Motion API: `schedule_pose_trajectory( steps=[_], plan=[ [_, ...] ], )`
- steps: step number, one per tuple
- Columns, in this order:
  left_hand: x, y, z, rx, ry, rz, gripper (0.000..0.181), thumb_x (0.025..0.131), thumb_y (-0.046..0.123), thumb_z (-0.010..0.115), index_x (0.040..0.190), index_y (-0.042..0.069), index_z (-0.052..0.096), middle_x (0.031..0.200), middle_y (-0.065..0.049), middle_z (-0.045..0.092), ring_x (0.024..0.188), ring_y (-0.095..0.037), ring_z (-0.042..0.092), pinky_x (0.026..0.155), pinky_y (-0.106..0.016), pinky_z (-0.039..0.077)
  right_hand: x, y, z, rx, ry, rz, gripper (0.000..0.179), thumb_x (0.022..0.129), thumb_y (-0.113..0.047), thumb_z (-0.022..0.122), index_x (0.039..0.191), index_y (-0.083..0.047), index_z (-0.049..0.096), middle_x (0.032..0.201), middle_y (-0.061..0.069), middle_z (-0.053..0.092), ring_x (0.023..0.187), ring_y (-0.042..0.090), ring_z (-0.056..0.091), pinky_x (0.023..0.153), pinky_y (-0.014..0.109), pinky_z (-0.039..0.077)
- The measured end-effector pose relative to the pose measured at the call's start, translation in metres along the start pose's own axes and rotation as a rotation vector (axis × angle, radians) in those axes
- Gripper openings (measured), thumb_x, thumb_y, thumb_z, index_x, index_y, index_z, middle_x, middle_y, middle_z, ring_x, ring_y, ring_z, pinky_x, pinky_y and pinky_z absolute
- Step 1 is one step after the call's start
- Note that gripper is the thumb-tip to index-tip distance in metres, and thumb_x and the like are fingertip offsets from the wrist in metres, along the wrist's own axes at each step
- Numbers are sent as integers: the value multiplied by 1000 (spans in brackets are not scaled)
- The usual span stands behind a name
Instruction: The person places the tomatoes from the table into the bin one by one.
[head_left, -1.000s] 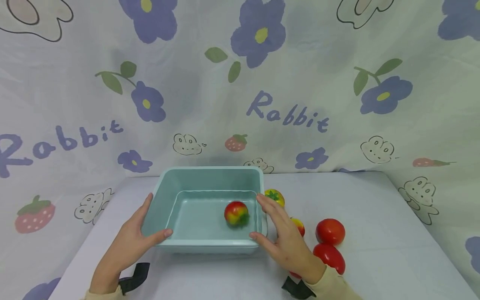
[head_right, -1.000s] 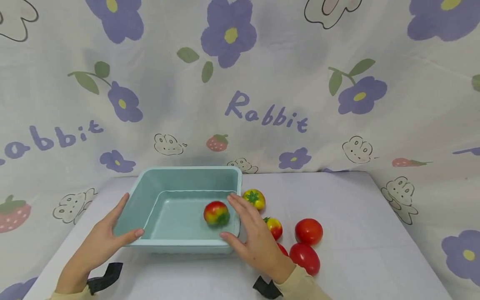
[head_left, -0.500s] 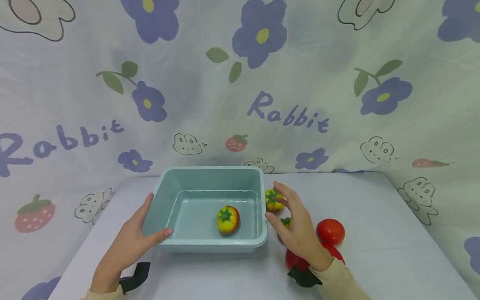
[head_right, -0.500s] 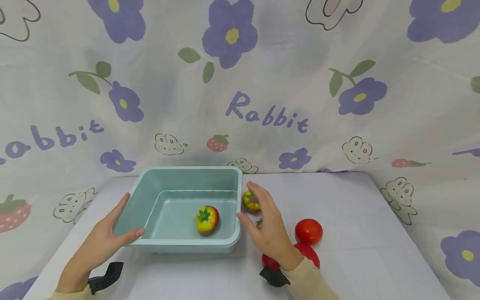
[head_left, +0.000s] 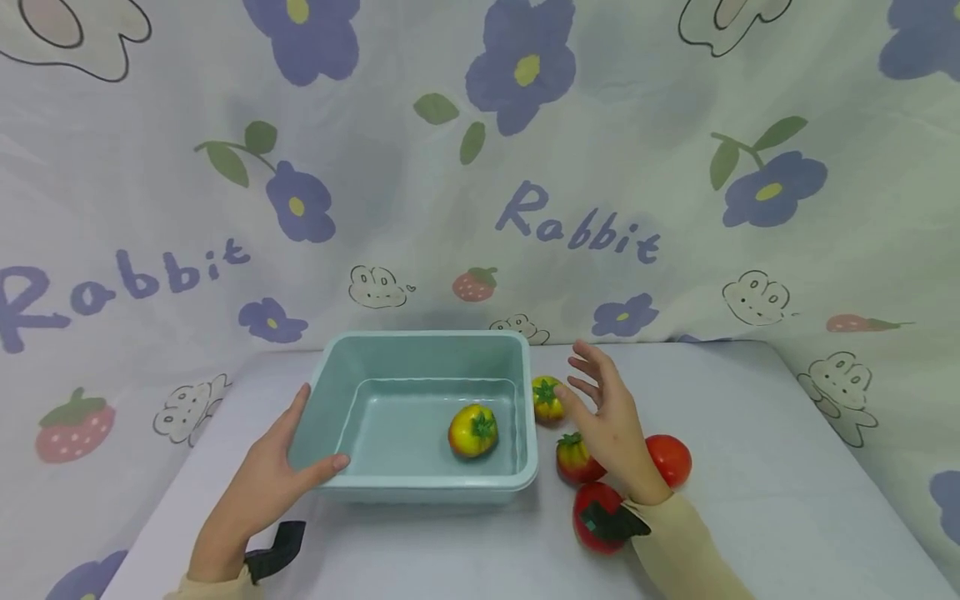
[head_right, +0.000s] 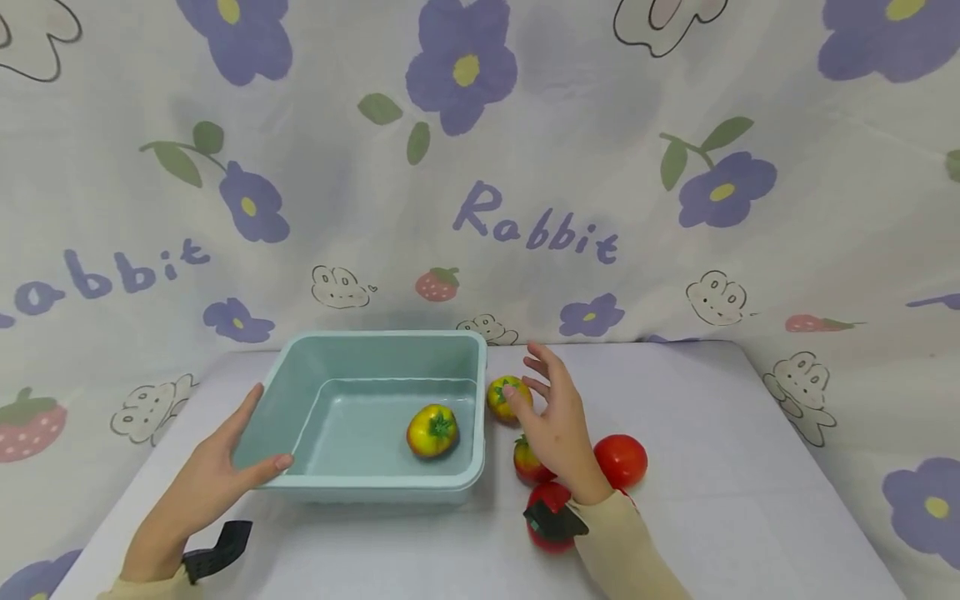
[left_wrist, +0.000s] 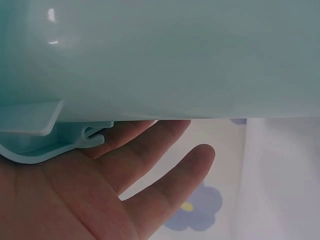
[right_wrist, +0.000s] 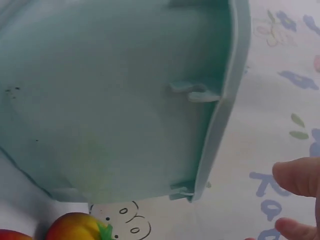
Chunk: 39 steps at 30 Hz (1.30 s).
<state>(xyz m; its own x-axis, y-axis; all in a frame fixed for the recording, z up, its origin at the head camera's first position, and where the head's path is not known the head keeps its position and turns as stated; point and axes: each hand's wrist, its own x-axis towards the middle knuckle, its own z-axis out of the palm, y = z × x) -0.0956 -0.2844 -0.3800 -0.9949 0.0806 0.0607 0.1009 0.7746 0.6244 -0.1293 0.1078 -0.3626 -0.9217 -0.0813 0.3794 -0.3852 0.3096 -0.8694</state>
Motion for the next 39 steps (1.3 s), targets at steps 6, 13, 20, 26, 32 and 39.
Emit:
schedule_pose_trajectory(
  steps=[6,13,20,26,32,39],
  plan=[
    [0,1,-1,-6,0,-1,101,81,43,68,149,24,-4,154,-16,8,135,-45,16,96,-69,24,11,1,1,5,6,80,59,90,-10,60,141,-6,32,142,11,36,125,32,42,99,47,40],
    [0,1,1,-13,-5,-11,102,80,43,69,149,25,-4,153,-16,9,135,-45,17,95,-70,24,23,39,5,59,1,162,58,90,-29,61,141,-18,35,142,1,37,127,27,41,102,45,37],
    [0,4,0,7,6,-7,103,80,44,69,149,25,-4,153,-19,10,133,-47,19,94,-71,25,28,57,9,9,-26,217,61,89,-34,61,141,-16,35,144,5,36,128,29,38,103,46,37],
    [0,4,-2,9,-4,-20,102,81,44,68,149,22,-5,153,-18,9,133,-47,19,94,-70,25,30,65,12,-120,-124,302,56,89,-29,62,139,-21,39,144,7,34,128,38,36,99,55,37],
    [-1,3,-3,7,2,-6,102,81,42,69,149,25,-5,153,-18,9,133,-47,19,94,-70,25,31,72,17,-185,-226,341,59,84,-12,67,137,-21,42,144,11,34,126,40,38,98,57,36],
    [0,4,-2,-1,3,-13,101,81,42,69,149,26,-5,153,-18,9,133,-48,19,93,-71,25,31,77,22,-259,-281,354,65,79,-13,72,136,-20,44,141,11,38,118,33,45,97,56,39]
  ],
)
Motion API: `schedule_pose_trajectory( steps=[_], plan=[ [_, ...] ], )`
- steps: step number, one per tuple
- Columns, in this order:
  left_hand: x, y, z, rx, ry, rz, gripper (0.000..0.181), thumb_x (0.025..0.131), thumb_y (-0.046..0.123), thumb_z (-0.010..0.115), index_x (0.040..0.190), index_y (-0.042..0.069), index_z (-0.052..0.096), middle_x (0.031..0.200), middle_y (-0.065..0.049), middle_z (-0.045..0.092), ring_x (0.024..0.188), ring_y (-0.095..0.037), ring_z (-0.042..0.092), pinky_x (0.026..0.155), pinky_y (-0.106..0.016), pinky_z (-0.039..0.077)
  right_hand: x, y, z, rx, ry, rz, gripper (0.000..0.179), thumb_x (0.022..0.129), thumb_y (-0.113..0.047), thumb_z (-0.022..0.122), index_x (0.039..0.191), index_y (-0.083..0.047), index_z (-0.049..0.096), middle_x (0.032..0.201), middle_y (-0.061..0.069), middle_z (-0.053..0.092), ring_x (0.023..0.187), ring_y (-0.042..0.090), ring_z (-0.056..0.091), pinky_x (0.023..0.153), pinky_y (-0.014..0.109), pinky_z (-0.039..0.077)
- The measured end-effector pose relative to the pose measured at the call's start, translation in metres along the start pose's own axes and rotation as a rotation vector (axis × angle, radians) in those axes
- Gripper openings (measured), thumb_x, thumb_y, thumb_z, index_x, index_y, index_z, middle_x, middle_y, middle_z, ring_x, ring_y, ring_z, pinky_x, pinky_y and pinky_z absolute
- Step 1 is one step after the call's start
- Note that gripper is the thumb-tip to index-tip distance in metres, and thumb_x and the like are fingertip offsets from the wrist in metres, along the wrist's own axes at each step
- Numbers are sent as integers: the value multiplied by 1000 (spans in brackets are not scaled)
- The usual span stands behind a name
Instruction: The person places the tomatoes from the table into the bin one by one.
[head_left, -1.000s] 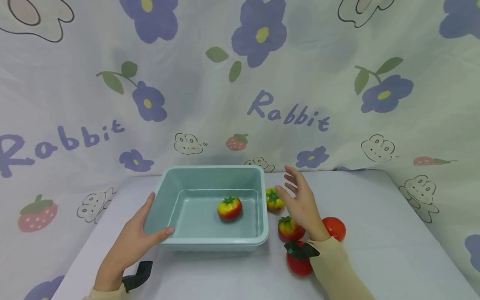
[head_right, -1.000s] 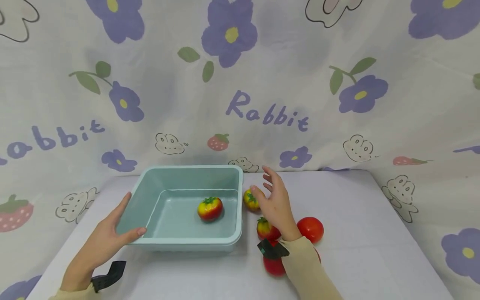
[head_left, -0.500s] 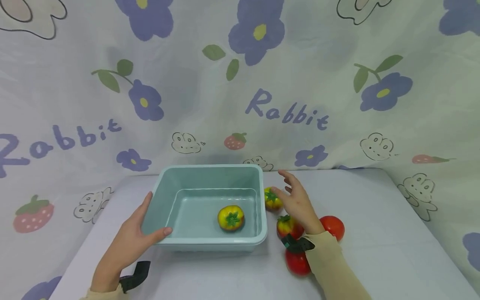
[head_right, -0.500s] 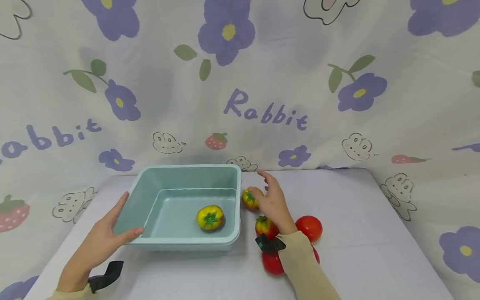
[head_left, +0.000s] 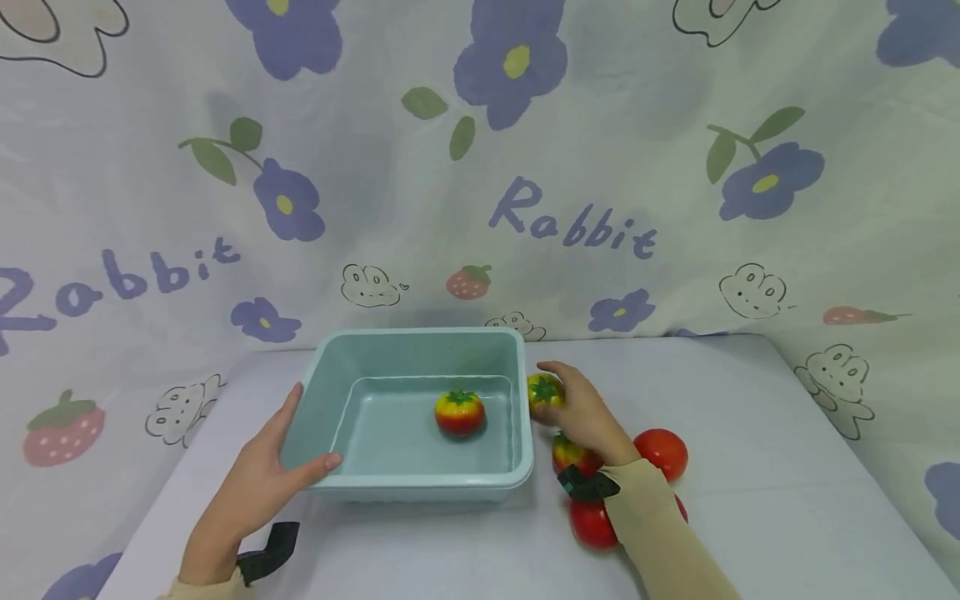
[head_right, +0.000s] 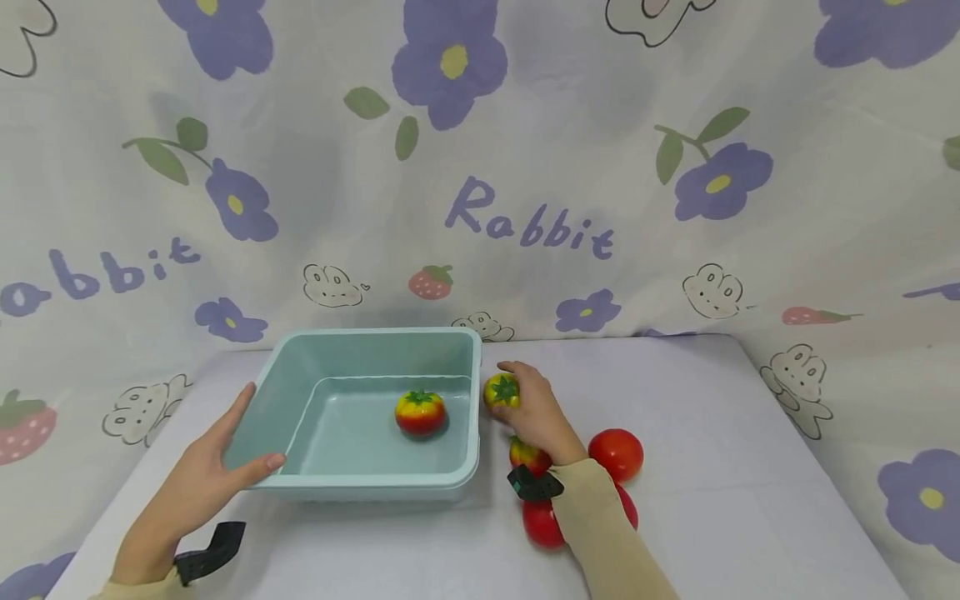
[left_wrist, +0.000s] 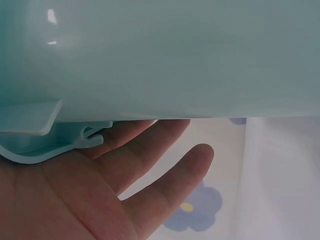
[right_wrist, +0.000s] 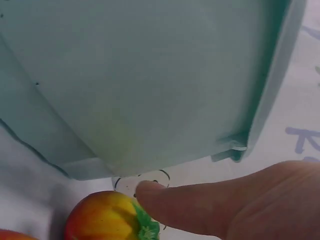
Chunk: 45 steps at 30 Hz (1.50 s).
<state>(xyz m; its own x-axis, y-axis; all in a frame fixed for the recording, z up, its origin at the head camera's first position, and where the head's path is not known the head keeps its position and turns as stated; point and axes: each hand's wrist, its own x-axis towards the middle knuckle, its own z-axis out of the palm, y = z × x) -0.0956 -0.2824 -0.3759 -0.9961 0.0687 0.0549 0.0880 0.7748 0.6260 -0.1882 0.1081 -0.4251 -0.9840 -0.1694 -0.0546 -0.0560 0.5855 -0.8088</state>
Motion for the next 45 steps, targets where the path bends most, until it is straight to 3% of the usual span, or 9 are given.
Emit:
schedule_pose_trajectory(
  steps=[8,16,23,29,45],
  plan=[
    [1,0,0,3,0,3,100,81,42,68,149,25,-4,153,-16,9,133,-47,20,94,-71,25,0,2,6,-172,-39,-42,63,81,-13,71,138,-11,44,143,18,35,124,37,41,98,56,37],
    [0,0,0,11,-2,-10,100,81,44,67,149,24,-4,153,-18,10,132,-47,21,93,-71,26,-1,4,12,-280,6,-54,62,81,-13,72,137,-13,43,141,17,37,122,35,42,95,56,40],
    [0,-1,-1,-7,-5,8,100,82,43,67,149,25,-4,153,-16,9,134,-46,17,96,-69,24,-2,7,17,-279,20,7,65,80,-15,73,137,-17,42,135,12,43,112,32,50,90,55,45],
    [0,0,1,11,-1,-18,100,82,45,67,149,23,-4,152,-20,11,131,-49,21,93,-72,26,-4,8,18,-272,23,14,66,80,-16,73,138,-17,41,132,14,44,109,32,51,87,55,47],
    [-1,-3,1,13,4,-5,101,81,44,68,149,22,-4,152,-20,11,133,-48,20,94,-71,25,-5,3,15,-222,57,-3,67,79,-17,73,138,-18,40,133,14,41,109,31,50,89,51,47]
  ],
)
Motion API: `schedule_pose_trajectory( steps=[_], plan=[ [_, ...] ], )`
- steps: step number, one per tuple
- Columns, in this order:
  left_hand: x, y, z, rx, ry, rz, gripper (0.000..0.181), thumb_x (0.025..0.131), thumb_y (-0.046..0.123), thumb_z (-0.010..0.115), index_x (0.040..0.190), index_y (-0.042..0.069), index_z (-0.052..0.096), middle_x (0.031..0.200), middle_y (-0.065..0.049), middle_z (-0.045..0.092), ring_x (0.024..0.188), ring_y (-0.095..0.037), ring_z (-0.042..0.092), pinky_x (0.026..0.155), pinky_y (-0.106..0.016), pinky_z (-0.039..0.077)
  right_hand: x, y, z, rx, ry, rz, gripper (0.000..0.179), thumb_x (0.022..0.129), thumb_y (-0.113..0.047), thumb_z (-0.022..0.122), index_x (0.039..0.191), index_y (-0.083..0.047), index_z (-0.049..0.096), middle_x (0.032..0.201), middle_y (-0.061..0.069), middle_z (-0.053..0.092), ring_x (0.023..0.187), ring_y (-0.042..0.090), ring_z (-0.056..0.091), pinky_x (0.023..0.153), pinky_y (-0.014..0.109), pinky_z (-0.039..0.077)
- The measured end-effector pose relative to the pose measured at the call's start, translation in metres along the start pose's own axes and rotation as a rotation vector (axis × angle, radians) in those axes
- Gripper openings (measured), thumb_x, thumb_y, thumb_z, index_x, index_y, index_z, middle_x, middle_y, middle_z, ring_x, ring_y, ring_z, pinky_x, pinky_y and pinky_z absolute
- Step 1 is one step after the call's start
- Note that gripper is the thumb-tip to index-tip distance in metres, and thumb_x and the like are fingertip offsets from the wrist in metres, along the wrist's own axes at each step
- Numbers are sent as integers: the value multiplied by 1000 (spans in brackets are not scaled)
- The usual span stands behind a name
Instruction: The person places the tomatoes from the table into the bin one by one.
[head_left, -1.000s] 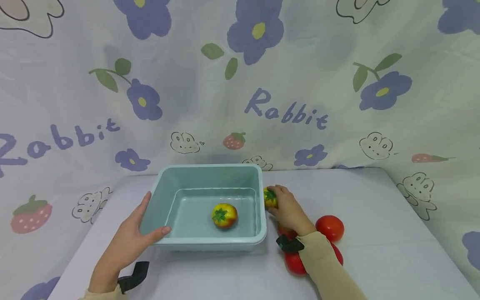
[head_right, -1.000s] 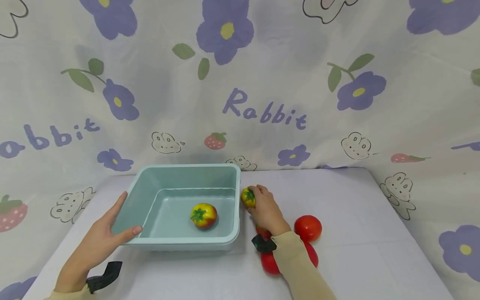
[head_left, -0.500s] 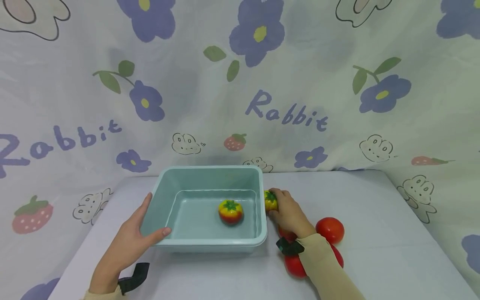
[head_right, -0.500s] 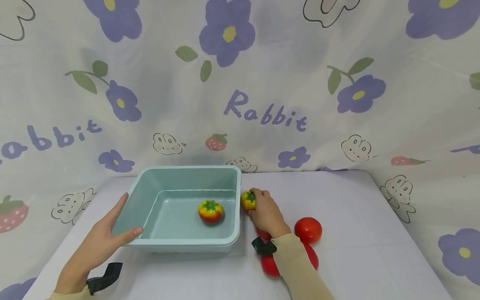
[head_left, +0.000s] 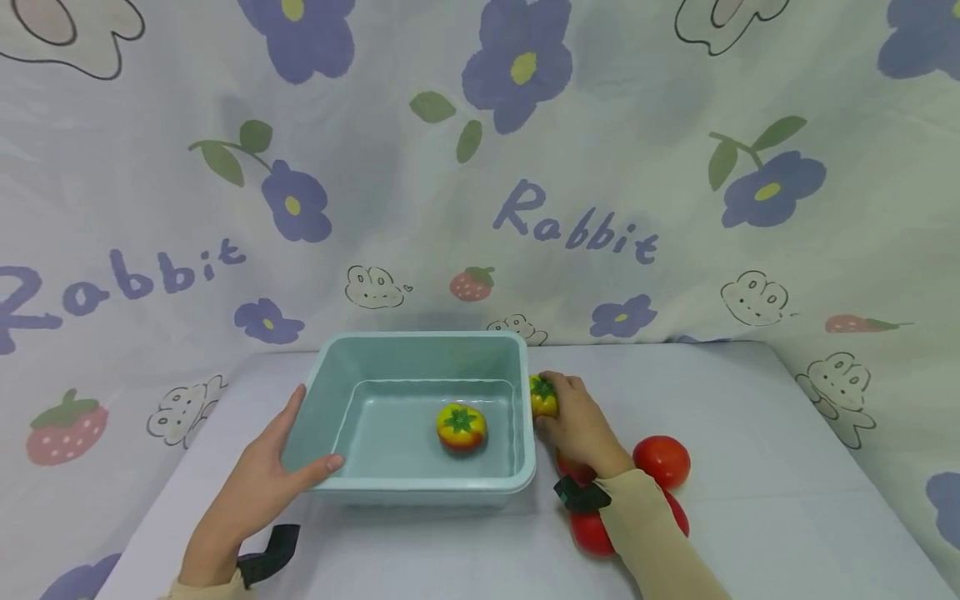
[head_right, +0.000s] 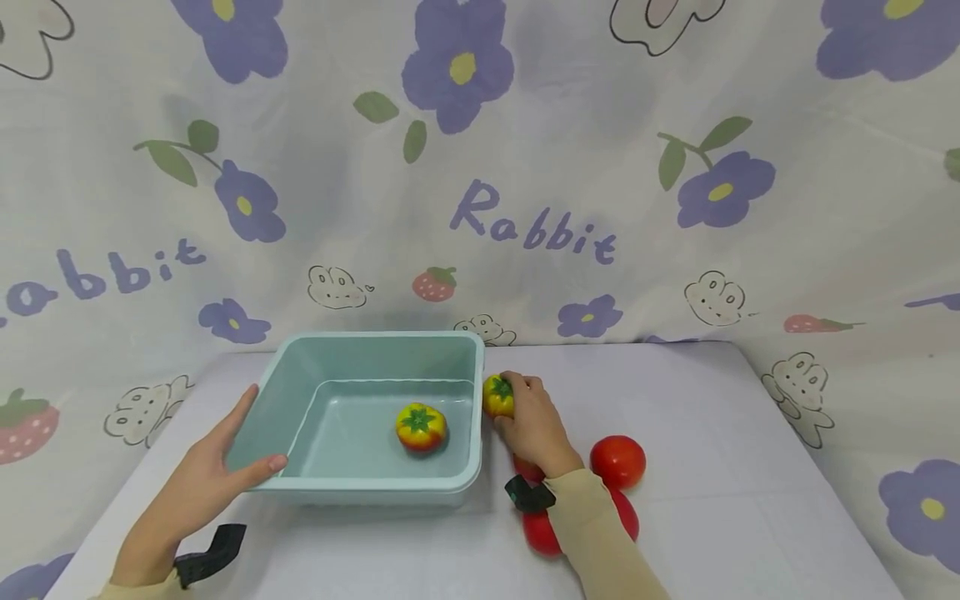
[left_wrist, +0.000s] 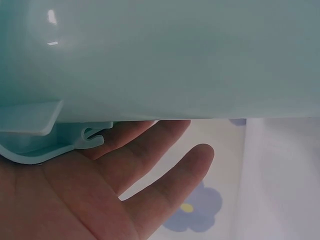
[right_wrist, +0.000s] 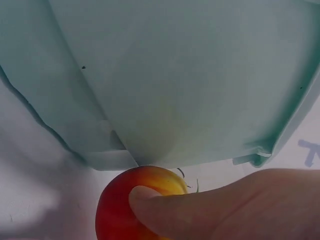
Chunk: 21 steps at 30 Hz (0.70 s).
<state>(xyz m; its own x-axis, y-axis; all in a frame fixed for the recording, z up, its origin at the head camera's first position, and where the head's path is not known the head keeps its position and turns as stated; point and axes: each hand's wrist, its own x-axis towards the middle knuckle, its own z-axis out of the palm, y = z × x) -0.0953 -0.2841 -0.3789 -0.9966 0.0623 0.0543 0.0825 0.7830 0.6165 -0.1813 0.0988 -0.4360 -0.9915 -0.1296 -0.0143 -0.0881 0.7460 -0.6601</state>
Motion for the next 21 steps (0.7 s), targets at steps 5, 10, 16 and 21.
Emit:
schedule_pose_trajectory(
  steps=[5,10,16,21],
  plan=[
    [0,1,0,2,-1,-6,103,80,44,68,150,19,-3,152,-22,12,132,-49,21,92,-72,26,-1,-3,-3,-5,12,11,68,80,-18,73,139,-17,39,134,14,40,113,31,49,91,51,45],
    [0,1,-1,-4,-7,-3,102,80,44,68,149,22,-4,152,-20,10,132,-48,20,94,-71,25,-2,-5,-7,-11,49,-25,67,82,-18,71,140,-12,38,134,18,40,114,33,49,92,53,44],
    [0,3,-1,-3,-9,-22,103,80,45,68,149,20,-4,152,-21,11,131,-50,22,92,-72,27,-5,-8,-15,10,90,-71,65,84,-19,69,139,-10,37,134,20,39,116,35,47,94,54,42],
    [0,4,-1,-1,-10,-12,102,81,44,68,150,21,-4,152,-21,11,132,-49,21,92,-72,26,-8,-7,-23,43,132,-123,63,84,-19,68,138,-11,37,132,19,40,111,32,50,91,49,47]
  ],
)
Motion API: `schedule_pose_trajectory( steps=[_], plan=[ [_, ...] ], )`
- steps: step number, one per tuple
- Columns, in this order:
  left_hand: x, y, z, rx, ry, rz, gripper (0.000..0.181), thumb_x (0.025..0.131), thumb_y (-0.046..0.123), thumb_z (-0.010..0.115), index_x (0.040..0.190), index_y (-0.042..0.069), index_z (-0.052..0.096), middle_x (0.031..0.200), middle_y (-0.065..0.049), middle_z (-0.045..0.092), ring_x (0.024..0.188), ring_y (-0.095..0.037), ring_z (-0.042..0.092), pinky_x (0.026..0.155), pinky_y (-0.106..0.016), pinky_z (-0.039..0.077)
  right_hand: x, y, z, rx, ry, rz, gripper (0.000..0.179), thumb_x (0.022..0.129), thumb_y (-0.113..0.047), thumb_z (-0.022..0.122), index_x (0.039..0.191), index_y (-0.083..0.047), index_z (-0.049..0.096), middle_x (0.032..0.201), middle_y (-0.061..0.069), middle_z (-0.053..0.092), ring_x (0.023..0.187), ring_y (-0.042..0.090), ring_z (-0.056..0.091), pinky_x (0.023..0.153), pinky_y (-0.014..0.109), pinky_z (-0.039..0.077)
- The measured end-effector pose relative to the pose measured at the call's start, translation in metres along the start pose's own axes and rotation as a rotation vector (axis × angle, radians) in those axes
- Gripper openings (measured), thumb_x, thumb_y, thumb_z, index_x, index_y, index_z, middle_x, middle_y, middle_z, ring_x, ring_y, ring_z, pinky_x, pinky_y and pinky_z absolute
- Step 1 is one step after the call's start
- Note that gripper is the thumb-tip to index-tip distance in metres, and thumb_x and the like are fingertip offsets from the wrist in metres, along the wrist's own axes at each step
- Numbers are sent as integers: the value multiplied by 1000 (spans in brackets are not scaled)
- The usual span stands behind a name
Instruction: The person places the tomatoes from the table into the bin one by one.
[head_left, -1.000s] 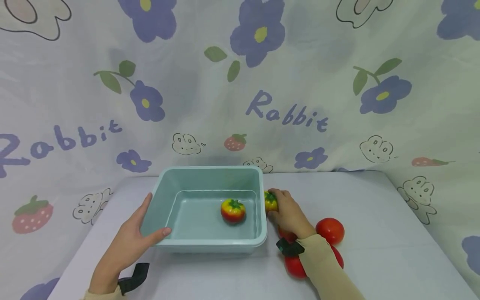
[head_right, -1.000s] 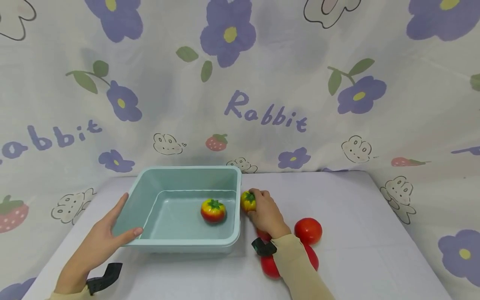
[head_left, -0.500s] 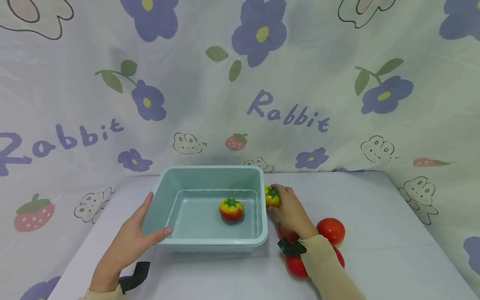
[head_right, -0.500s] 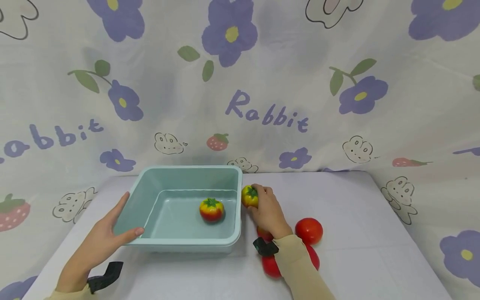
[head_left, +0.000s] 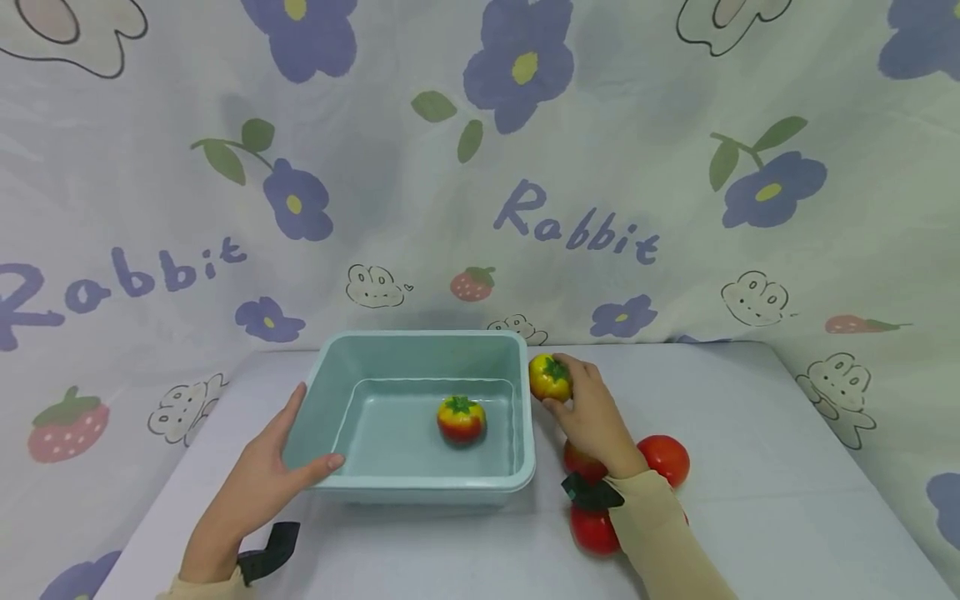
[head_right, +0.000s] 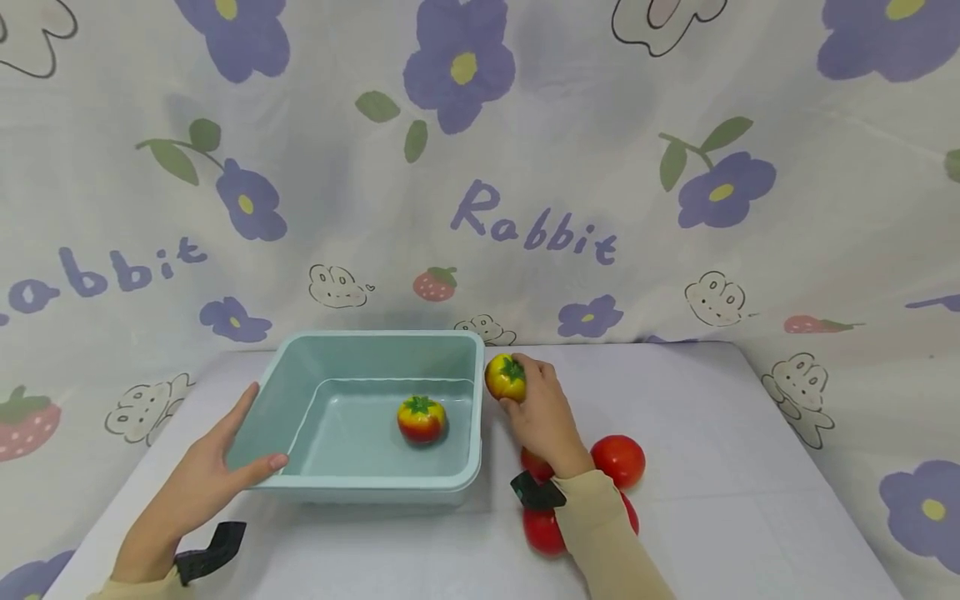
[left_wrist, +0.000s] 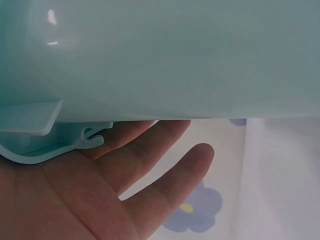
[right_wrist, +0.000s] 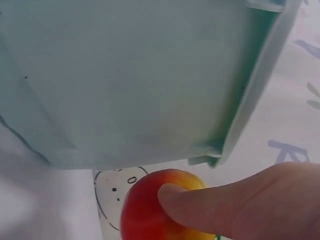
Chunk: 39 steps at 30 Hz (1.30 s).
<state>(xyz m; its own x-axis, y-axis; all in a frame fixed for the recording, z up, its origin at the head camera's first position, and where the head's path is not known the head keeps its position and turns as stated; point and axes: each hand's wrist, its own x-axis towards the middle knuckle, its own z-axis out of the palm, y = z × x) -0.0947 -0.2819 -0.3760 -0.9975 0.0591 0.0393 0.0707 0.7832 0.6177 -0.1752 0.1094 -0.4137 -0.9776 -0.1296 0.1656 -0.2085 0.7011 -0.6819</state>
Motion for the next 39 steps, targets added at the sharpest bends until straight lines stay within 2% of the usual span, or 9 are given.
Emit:
schedule_pose_trajectory(
  steps=[4,9,15,21,28,39],
  plan=[
    [0,-2,0,-12,3,19,101,81,43,68,149,23,-3,153,-19,10,133,-47,19,94,-71,25,-1,0,-5,34,29,-43,62,84,-17,69,138,-11,38,131,18,40,110,30,50,89,45,50],
    [0,-4,0,-16,4,30,100,81,42,68,149,24,-3,153,-18,10,134,-46,18,96,-70,24,-2,-2,-12,68,77,-88,63,83,-15,69,138,-11,39,132,17,40,113,29,47,88,45,50],
    [1,-3,0,-15,2,23,101,81,43,68,149,23,-4,153,-18,10,134,-47,18,95,-70,25,-5,-7,-21,81,139,-104,66,83,-15,70,139,-14,37,132,14,40,114,28,46,87,45,50],
    [0,-4,-1,-23,-2,20,100,81,43,68,149,24,-4,153,-17,9,134,-46,17,95,-70,24,-8,-12,-26,110,188,-156,66,83,-15,70,140,-17,36,133,10,40,115,25,44,87,44,50],
    [1,-4,1,-23,2,20,101,81,43,68,150,21,-3,153,-18,10,134,-46,18,95,-70,25,-12,-19,-31,123,223,-196,66,83,-15,70,140,-19,37,134,7,40,117,22,44,89,42,50],
    [1,-3,0,-18,6,19,100,81,43,68,149,24,-4,153,-18,9,134,-47,17,94,-71,24,-18,-30,-41,122,231,-279,65,83,-14,69,140,-19,38,134,4,40,118,18,43,90,41,49]
  ],
)
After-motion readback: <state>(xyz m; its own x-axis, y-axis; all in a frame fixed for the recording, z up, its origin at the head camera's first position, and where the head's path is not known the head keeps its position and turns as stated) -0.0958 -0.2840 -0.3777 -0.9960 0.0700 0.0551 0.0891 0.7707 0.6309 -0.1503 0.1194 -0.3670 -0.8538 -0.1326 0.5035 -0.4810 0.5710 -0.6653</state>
